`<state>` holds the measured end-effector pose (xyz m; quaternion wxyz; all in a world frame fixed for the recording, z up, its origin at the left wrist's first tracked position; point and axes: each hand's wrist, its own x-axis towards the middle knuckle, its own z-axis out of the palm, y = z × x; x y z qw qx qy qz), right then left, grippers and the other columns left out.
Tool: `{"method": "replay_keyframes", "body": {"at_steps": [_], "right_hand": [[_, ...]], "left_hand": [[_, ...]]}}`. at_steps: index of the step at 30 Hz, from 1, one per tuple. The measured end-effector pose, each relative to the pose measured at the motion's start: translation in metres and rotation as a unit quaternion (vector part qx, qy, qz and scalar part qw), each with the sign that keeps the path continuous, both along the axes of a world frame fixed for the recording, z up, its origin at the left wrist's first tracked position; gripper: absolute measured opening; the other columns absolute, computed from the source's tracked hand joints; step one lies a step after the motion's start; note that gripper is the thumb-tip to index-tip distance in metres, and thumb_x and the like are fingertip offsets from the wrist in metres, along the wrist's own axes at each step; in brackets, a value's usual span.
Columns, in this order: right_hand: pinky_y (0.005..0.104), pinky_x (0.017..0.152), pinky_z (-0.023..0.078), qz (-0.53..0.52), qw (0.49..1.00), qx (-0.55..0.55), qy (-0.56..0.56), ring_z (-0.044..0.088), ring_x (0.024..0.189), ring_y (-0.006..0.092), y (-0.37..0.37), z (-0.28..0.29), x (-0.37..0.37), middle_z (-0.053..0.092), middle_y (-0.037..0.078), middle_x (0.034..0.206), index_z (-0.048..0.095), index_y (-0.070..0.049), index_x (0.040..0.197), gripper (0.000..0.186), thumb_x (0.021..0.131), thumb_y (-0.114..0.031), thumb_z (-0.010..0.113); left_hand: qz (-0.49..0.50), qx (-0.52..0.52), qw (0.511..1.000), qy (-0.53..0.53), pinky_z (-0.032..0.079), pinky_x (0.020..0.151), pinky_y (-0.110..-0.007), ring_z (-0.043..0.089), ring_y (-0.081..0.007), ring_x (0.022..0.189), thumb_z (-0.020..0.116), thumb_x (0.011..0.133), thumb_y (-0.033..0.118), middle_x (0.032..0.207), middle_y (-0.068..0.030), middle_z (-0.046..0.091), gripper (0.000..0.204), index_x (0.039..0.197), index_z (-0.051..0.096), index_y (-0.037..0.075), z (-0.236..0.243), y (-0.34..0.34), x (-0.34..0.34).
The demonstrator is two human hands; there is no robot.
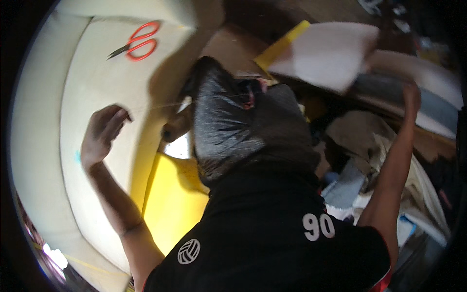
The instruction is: The person sits on a low stool and uses red-handled scissors to cut a white thread from a large white foam piece. They then thread a needle and begin hand-stitching the foam, pulling the thread through the material repeatedly.
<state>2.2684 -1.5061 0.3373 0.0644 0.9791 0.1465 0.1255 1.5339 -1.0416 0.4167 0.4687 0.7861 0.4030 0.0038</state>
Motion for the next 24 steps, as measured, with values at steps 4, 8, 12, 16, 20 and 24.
{"method": "replay_keyframes", "body": {"at_steps": [4, 8, 12, 16, 20, 24], "right_hand": [[0.0346, 0.098, 0.044, 0.178, 0.957, 0.177, 0.141, 0.060, 0.113, 0.0252, 0.114, -0.024, -0.113, 0.064, 0.015, 0.124, 0.062, -0.005, 0.126, 0.042, 0.097, -0.034, 0.053], [0.0264, 0.089, 0.047, 0.404, 0.755, 0.393, 0.336, 0.061, 0.103, 0.0138, 0.275, -0.017, -0.322, 0.068, 0.009, 0.113, 0.067, -0.007, 0.118, 0.026, 0.096, -0.020, 0.061], [0.0330, 0.075, 0.052, 0.625, 0.612, 0.371, 0.312, 0.068, 0.086, 0.0252, 0.398, 0.000, -0.441, 0.069, 0.014, 0.097, 0.068, -0.004, 0.108, 0.021, 0.092, -0.018, 0.062], [0.0331, 0.067, 0.052, 0.715, 0.614, 0.274, 0.192, 0.067, 0.076, 0.0212, 0.498, -0.006, -0.488, 0.069, 0.013, 0.085, 0.067, -0.003, 0.097, 0.021, 0.091, -0.022, 0.061], [0.0391, 0.057, 0.052, 0.721, 0.656, 0.120, 0.189, 0.063, 0.063, 0.0230, 0.524, 0.016, -0.503, 0.065, 0.014, 0.072, 0.066, -0.003, 0.077, 0.021, 0.088, -0.020, 0.061], [0.0433, 0.073, 0.050, 0.707, 0.686, 0.083, 0.149, 0.064, 0.084, 0.0321, 0.541, -0.015, -0.511, 0.066, 0.017, 0.090, 0.063, -0.002, 0.100, 0.018, 0.089, -0.015, 0.057]], "left_hand": [[0.080, -0.032, 0.994, -0.067, 0.030, 0.046, -0.022, 0.039, -0.0048, 0.050, 0.056, 0.098, 0.033, 0.058, 0.0033, 0.045, 0.034, 0.084, 0.062, 0.003, -0.003, -0.007, 0.007], [0.133, -0.010, 0.985, -0.113, 0.034, 0.047, -0.022, 0.045, -0.0066, 0.050, 0.054, 0.100, 0.033, 0.059, 0.0017, 0.049, 0.033, 0.088, 0.061, 0.003, -0.008, -0.011, 0.001], [0.190, -0.001, 0.961, -0.202, 0.039, 0.051, -0.023, 0.049, -0.0082, 0.055, 0.051, 0.101, 0.031, 0.066, -0.0005, 0.053, 0.031, 0.092, 0.060, 0.003, -0.002, -0.010, -0.008], [0.229, -0.020, 0.932, -0.280, 0.047, 0.059, -0.026, 0.059, -0.0129, 0.064, 0.051, 0.101, 0.029, 0.075, -0.0047, 0.059, 0.029, 0.098, 0.059, 0.001, 0.003, -0.013, -0.012], [0.246, -0.030, 0.919, -0.306, 0.055, 0.071, -0.030, 0.067, -0.0168, 0.074, 0.051, 0.101, 0.029, 0.078, -0.0062, 0.064, 0.029, 0.098, 0.060, 0.001, 0.004, -0.019, -0.023], [0.237, -0.038, 0.920, -0.309, 0.056, 0.078, -0.034, 0.069, -0.0203, 0.081, 0.050, 0.102, 0.027, 0.082, -0.0083, 0.065, 0.029, 0.099, 0.059, 0.000, -0.001, -0.014, -0.025]]}}
